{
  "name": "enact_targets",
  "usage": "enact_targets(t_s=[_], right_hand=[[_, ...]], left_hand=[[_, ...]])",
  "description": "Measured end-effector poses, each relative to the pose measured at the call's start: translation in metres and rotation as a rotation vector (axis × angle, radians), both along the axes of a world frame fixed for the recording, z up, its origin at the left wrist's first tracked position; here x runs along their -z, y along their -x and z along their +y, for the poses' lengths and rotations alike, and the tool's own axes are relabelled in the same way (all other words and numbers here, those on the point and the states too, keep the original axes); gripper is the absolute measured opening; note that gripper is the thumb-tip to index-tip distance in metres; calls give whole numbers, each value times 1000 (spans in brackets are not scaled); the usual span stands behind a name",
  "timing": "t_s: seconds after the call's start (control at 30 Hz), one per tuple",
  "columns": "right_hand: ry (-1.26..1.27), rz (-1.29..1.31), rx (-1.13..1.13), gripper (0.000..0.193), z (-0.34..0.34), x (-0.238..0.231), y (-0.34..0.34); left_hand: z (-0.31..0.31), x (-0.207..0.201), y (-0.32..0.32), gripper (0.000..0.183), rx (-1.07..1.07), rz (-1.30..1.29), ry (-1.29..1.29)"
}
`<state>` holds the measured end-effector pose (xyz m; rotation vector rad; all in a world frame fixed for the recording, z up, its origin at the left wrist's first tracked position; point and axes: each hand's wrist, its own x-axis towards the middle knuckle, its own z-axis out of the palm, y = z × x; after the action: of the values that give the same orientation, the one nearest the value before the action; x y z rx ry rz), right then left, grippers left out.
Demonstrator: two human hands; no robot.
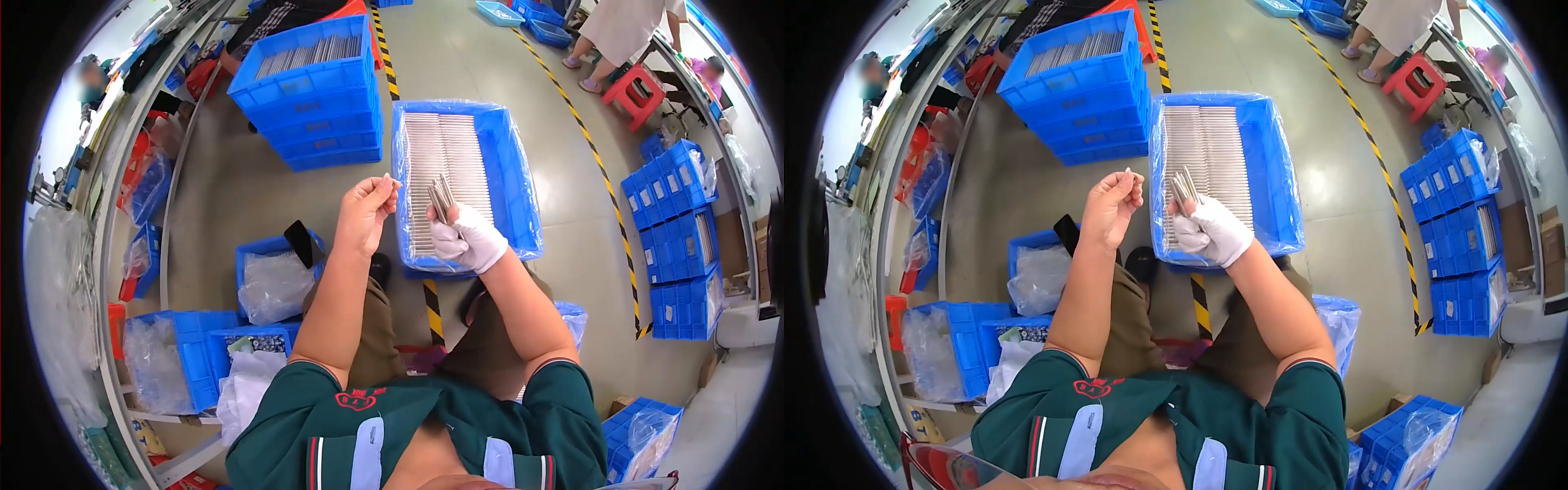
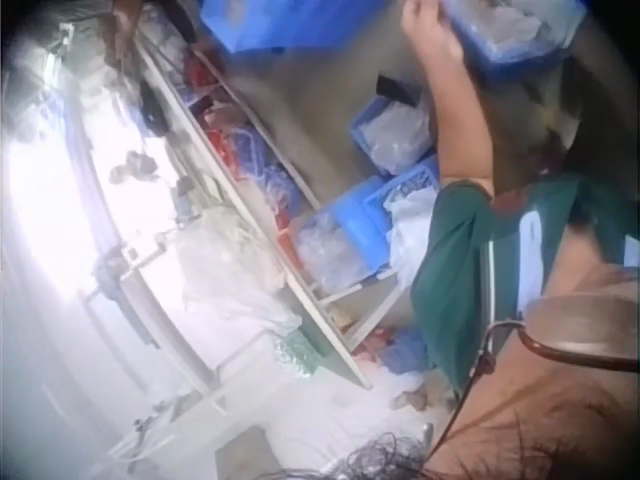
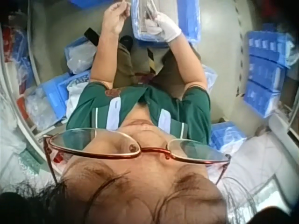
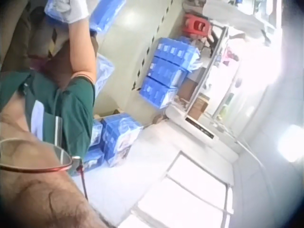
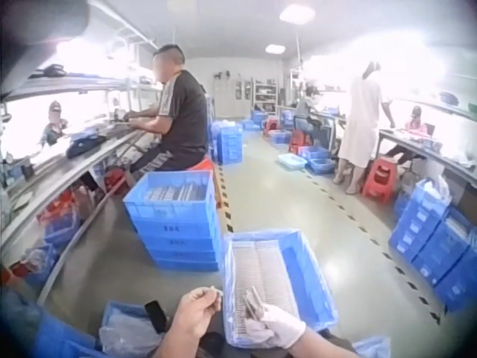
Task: The person sorts and counts thin metal rectangular strips by hand, transferring them from one blue plastic crate to another.
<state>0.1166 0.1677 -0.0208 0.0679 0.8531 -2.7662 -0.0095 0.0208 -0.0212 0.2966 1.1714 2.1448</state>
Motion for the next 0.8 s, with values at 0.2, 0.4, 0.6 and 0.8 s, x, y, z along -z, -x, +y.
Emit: enact_targets(t_s=[0.2, 0.4, 0.6, 0.8], right_hand=[[-84, -70, 108, 18, -3, -14, 7], [-723, -32, 622, 15, -22, -11, 19], [-655, 127, 803, 13, -31, -16, 23], [-427, 42, 825, 17, -23, -24, 25]], left_hand=[[12, 13, -6, 18, -30, -220, -90], [48, 51, -43, 22, -48, -674, -201], [53, 11, -61, 22, 81, -706, -397], [70, 43, -65, 25, -18, -735, -132]])
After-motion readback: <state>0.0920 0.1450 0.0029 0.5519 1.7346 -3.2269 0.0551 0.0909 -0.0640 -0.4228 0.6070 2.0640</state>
